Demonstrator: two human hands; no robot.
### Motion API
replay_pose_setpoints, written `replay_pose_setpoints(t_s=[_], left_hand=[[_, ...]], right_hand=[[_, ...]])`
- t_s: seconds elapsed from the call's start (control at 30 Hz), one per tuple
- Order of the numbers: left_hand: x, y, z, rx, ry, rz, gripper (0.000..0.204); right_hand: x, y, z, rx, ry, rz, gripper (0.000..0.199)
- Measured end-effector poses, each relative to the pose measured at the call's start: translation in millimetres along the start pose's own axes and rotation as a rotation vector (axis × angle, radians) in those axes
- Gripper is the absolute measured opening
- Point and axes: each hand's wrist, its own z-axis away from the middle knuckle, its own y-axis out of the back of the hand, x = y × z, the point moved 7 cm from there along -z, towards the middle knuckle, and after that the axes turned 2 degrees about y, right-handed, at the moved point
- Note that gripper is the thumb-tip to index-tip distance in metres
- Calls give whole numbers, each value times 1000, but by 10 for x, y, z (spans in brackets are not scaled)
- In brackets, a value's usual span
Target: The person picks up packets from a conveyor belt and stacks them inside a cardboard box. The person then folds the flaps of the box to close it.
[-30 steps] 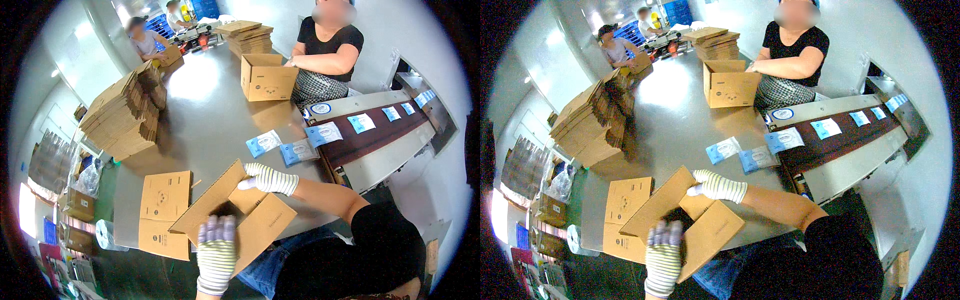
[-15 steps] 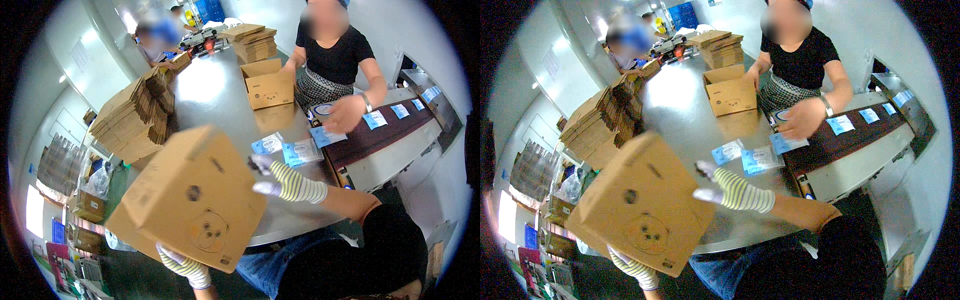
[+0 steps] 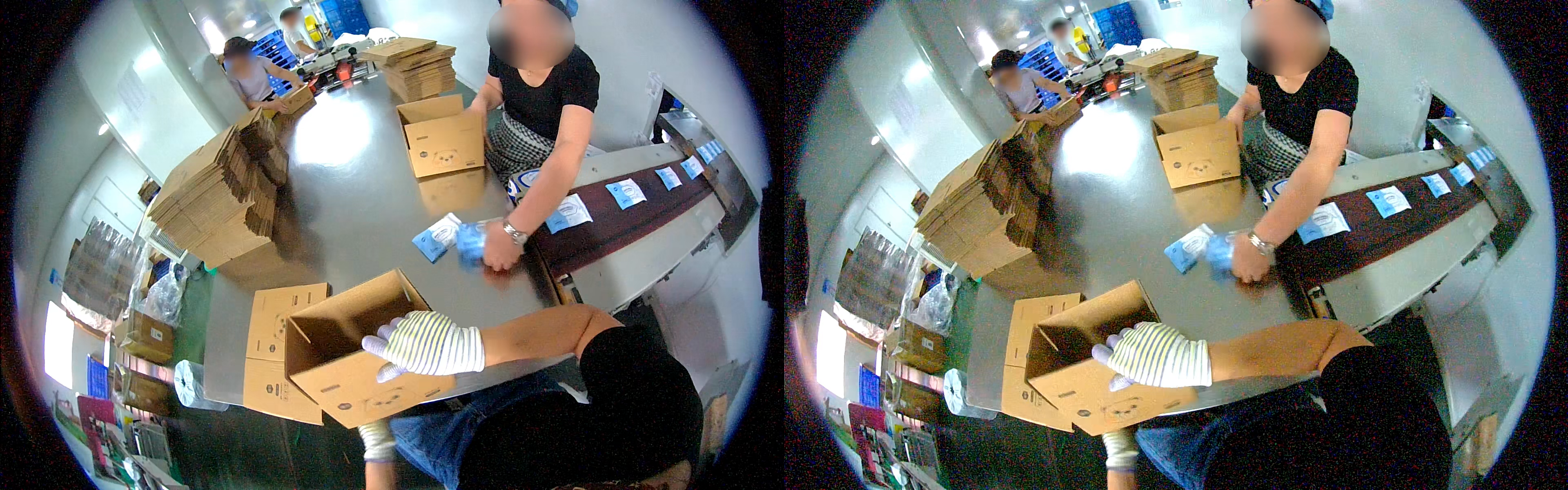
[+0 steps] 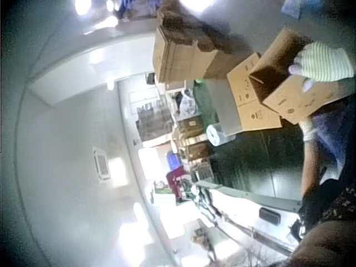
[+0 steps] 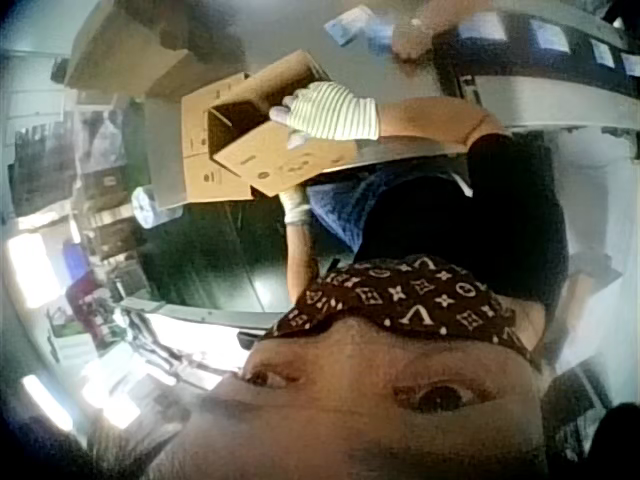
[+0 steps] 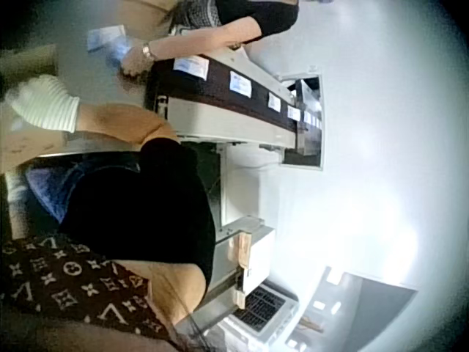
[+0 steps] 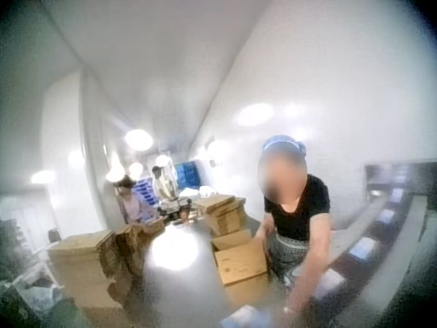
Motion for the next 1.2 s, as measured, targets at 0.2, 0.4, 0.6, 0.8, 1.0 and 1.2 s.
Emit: replay_pose_setpoints(t_s=[0.2,0.4,0.6,0.8,1.0,1.2], left_hand=[[1916,-660,1023,446,-778,-1110,56],[1789,-1935,1104,-84,-1009,-2366,45],[1560,-2233,982,-171,-1263,-2217,41],[1343,-2361,983,-134,-1404,-2107,37],[1277,-2161,989,-6,-1478,-1962,36],[1237,-2134,1045,76,-1488,-1952,23]], right_hand=[[-84,-262,103,56,375,32,46],[516,-153,-25,200,347,-79,59],[-46,-43,169,225,339,-404,51],[-137,-122,250,415,229,-289,29],[-163,-253,223,420,261,-289,31],[-168,-285,280,519,226,-321,32]])
